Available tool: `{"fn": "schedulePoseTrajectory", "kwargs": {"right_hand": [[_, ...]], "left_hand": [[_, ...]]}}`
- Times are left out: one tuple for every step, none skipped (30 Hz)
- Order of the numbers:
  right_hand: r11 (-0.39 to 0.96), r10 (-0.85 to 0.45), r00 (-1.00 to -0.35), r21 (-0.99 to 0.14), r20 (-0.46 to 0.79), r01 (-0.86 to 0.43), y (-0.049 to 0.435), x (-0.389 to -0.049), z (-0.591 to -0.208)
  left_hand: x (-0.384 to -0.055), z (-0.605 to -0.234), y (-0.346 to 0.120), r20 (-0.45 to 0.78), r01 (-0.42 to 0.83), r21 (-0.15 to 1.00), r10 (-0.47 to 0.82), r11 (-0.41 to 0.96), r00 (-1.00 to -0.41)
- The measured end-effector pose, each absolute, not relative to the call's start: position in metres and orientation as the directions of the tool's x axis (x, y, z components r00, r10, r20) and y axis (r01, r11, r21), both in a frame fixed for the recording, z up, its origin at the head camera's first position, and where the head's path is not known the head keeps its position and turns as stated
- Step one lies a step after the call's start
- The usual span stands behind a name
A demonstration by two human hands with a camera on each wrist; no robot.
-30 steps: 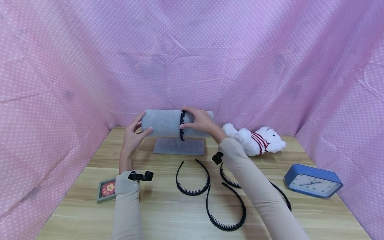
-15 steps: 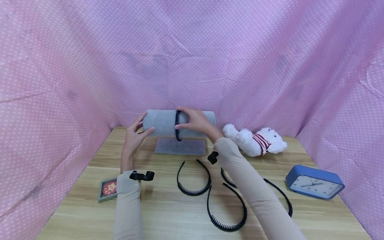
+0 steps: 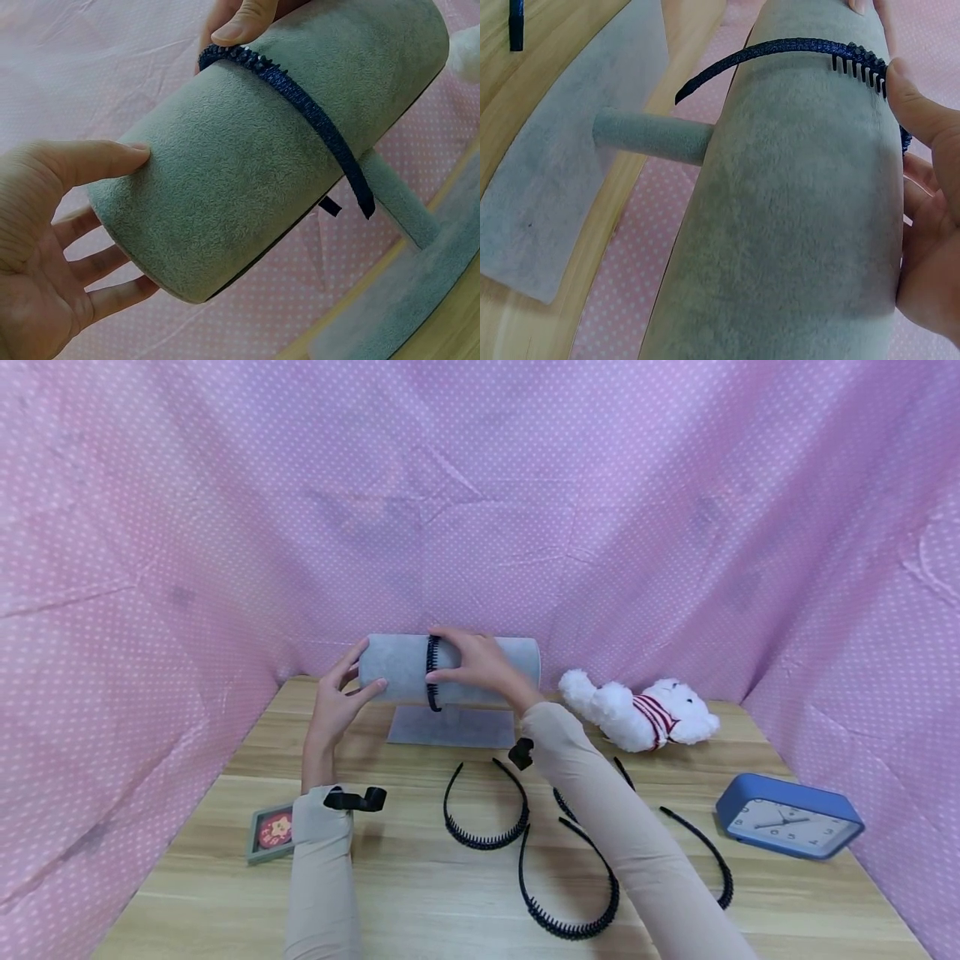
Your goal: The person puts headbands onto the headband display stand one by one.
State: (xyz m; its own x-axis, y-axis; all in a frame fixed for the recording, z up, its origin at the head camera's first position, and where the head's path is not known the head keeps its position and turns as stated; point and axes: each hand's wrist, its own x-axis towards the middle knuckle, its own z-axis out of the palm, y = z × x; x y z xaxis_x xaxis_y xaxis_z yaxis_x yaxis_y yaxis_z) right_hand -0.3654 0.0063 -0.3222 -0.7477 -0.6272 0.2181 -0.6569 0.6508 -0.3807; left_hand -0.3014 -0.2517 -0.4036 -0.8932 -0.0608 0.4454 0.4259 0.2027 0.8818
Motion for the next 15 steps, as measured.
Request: {"fn": "schedulePoseTrajectory", "kwargs": {"right_hand": [[0.650, -0.629, -0.746, -0.379, 0.216, -0.658, 0.005, -0.365, -0.322], [0.650, -0.631, -0.746, -0.379, 0.215, -0.659, 0.003, -0.365, -0.322], [0.650, -0.632, -0.744, -0.376, 0.215, -0.660, 0.001, -0.365, -0.322], [0.650, -0.633, -0.744, -0.375, 0.213, -0.661, 0.000, -0.365, -0.322], [0.649, -0.634, -0.743, -0.376, 0.213, -0.661, -0.002, -0.364, -0.322], [0.647, -0.636, -0.742, -0.376, 0.214, -0.663, -0.003, -0.364, -0.321], [0.647, -0.637, -0.741, -0.374, 0.214, -0.664, -0.005, -0.363, -0.321], [0.647, -0.637, -0.740, -0.372, 0.214, -0.665, -0.006, -0.363, -0.321], [0.647, -0.639, -0.738, -0.368, 0.216, -0.668, -0.008, -0.363, -0.321], [0.647, -0.641, -0.736, -0.365, 0.216, -0.670, -0.009, -0.363, -0.321], [0.646, -0.644, -0.734, -0.358, 0.218, -0.674, -0.011, -0.363, -0.321], [0.647, -0.647, -0.730, -0.349, 0.220, -0.678, -0.012, -0.363, -0.322], [0.646, -0.649, -0.727, -0.343, 0.222, -0.682, -0.014, -0.362, -0.322], [0.645, -0.652, -0.724, -0.337, 0.226, -0.686, -0.016, -0.362, -0.322], [0.644, -0.655, -0.721, -0.331, 0.227, -0.690, -0.017, -0.362, -0.322]], "left_hand": [[-0.301, -0.404, -0.252, 0.448, 0.428, 0.880, -0.060, 0.206, -0.892], [-0.301, -0.404, -0.252, 0.450, 0.430, 0.878, -0.059, 0.209, -0.891], [-0.301, -0.404, -0.252, 0.452, 0.432, 0.877, -0.057, 0.212, -0.890], [-0.302, -0.404, -0.252, 0.452, 0.431, 0.876, -0.057, 0.217, -0.890], [-0.302, -0.404, -0.253, 0.452, 0.430, 0.875, -0.056, 0.221, -0.890], [-0.302, -0.404, -0.253, 0.448, 0.427, 0.878, -0.056, 0.218, -0.892], [-0.301, -0.404, -0.253, 0.446, 0.425, 0.879, -0.055, 0.217, -0.893], [-0.301, -0.404, -0.253, 0.444, 0.424, 0.880, -0.053, 0.215, -0.894], [-0.301, -0.404, -0.253, 0.444, 0.424, 0.880, -0.052, 0.213, -0.895], [-0.301, -0.404, -0.253, 0.443, 0.424, 0.881, -0.050, 0.211, -0.895], [-0.300, -0.403, -0.253, 0.444, 0.426, 0.881, -0.049, 0.207, -0.895], [-0.300, -0.403, -0.253, 0.445, 0.427, 0.881, -0.048, 0.202, -0.894], [-0.300, -0.403, -0.253, 0.446, 0.430, 0.881, -0.047, 0.199, -0.894], [-0.300, -0.403, -0.253, 0.448, 0.432, 0.880, -0.046, 0.198, -0.893], [-0.300, -0.403, -0.253, 0.449, 0.432, 0.880, -0.046, 0.198, -0.892]]}}
